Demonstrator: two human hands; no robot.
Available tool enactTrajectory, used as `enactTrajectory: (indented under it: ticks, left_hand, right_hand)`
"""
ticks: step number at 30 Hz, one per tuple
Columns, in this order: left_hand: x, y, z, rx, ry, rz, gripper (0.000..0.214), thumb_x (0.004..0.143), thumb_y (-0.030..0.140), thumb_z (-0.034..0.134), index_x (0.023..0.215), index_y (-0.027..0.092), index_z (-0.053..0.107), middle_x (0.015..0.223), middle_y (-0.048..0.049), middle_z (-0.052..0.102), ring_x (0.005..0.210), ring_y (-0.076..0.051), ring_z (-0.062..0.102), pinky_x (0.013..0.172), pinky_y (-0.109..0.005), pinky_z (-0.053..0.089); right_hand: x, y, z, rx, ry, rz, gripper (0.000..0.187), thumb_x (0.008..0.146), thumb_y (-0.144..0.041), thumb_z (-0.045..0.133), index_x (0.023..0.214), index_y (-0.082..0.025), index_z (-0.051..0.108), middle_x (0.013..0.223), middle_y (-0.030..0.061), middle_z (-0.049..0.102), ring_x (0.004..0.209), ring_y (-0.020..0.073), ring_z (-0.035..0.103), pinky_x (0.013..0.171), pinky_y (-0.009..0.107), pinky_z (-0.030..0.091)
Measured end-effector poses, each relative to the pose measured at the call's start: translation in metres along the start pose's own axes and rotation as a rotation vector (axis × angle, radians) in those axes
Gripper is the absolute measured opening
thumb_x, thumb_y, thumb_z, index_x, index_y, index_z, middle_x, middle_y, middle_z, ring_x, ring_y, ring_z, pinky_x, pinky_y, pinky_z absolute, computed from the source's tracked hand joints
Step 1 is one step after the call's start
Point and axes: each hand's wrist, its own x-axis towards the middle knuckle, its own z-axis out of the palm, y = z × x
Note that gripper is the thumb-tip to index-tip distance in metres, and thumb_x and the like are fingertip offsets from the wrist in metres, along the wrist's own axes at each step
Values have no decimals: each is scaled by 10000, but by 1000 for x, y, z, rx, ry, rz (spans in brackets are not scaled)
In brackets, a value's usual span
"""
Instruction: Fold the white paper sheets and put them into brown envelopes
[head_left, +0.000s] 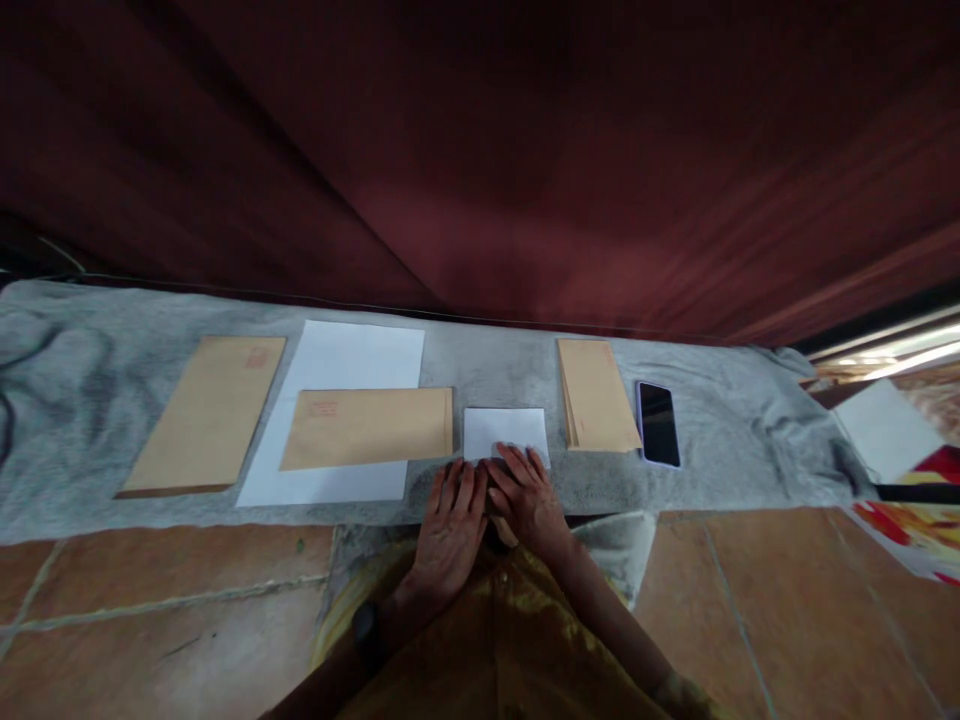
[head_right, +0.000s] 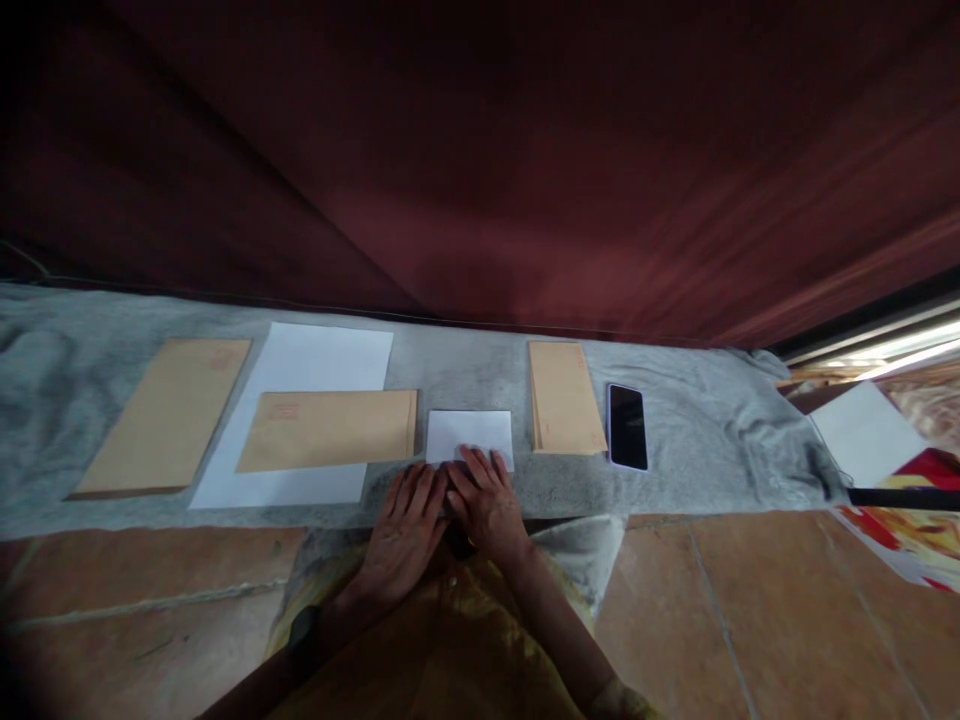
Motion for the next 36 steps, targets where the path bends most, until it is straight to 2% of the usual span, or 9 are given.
enactTrajectory:
  ticks: [7, 15, 22, 27, 29, 31, 34, 36]
  left_hand:
    - [-4, -3, -1, -8, 19, -23, 547, 948, 267, 513, 1465, 89, 489, 1531, -139, 496, 1477, -318, 360, 1237, -504, 288]
    - [-8, -9, -3, -9, 7, -40, 576, 960, 297, 508, 1497, 97, 456, 1563, -162, 443, 1495, -316, 329, 1234, -516, 291]
    - [-11, -15, -1, -3, 14, -31, 620, 943, 376, 578, 1491, 108, 466, 1577, -145, 421, 1504, -316, 307, 1240, -497, 287]
    - [-13, -18, -5, -47, 79, 25, 614, 963, 396, 550, 1489, 95, 449, 1581, -166, 413, 1498, -300, 327, 1220, -474, 329]
    - [-9, -26, -11, -77, 125, 45, 637, 971, 399, 537, 1523, 117, 389, 1597, -168, 387, 1507, -299, 308, 1212, -489, 338]
    - [-2, -42, -18, -95, 184, -4, 673, 975, 381, 531, 1558, 126, 312, 1615, -182, 347, 1521, -313, 270, 1203, -511, 338]
    - [13, -82, -26, -91, 216, -131, 774, 940, 370, 586, 1588, 144, 229, 1652, -203, 241, 1542, -356, 175, 1198, -569, 297]
    - [23, -112, -30, -71, 144, -170, 867, 881, 404, 668, 1594, 183, 227, 1669, -200, 179, 1544, -387, 135, 1199, -611, 242]
  right_hand:
    - [-13, 14, -3, 5, 21, -4, 399, 1033, -275, 464, 1421, -256, 556, 1544, 91, 474, 1448, 253, 409, 1210, 543, 304]
    - [-29, 34, 6, 16, 109, 24, 404, 1020, -245, 466, 1414, -240, 557, 1534, 96, 489, 1452, 254, 407, 1191, 541, 352]
    - [-32, 37, 7, 24, 128, 19, 425, 1019, -232, 458, 1438, -247, 529, 1542, 95, 479, 1455, 255, 403, 1178, 541, 382]
    - [-32, 36, 8, 13, 135, 13, 445, 1019, -228, 449, 1461, -238, 500, 1541, 99, 479, 1459, 263, 397, 1177, 551, 379]
    - [-33, 36, 9, 12, 144, 6, 465, 1015, -230, 453, 1480, -243, 479, 1539, 99, 482, 1456, 265, 403, 1176, 554, 381]
    - [-33, 37, 10, 12, 156, -4, 482, 1014, -237, 457, 1496, -246, 457, 1539, 101, 482, 1454, 269, 407, 1173, 555, 387]
    - [-34, 38, 13, 17, 181, -13, 499, 1017, -259, 460, 1515, -244, 429, 1540, 106, 478, 1456, 279, 402, 1165, 565, 397]
    - [-33, 37, 13, 22, 195, -12, 499, 1018, -265, 461, 1516, -246, 425, 1545, 106, 471, 1459, 284, 396, 1163, 570, 400]
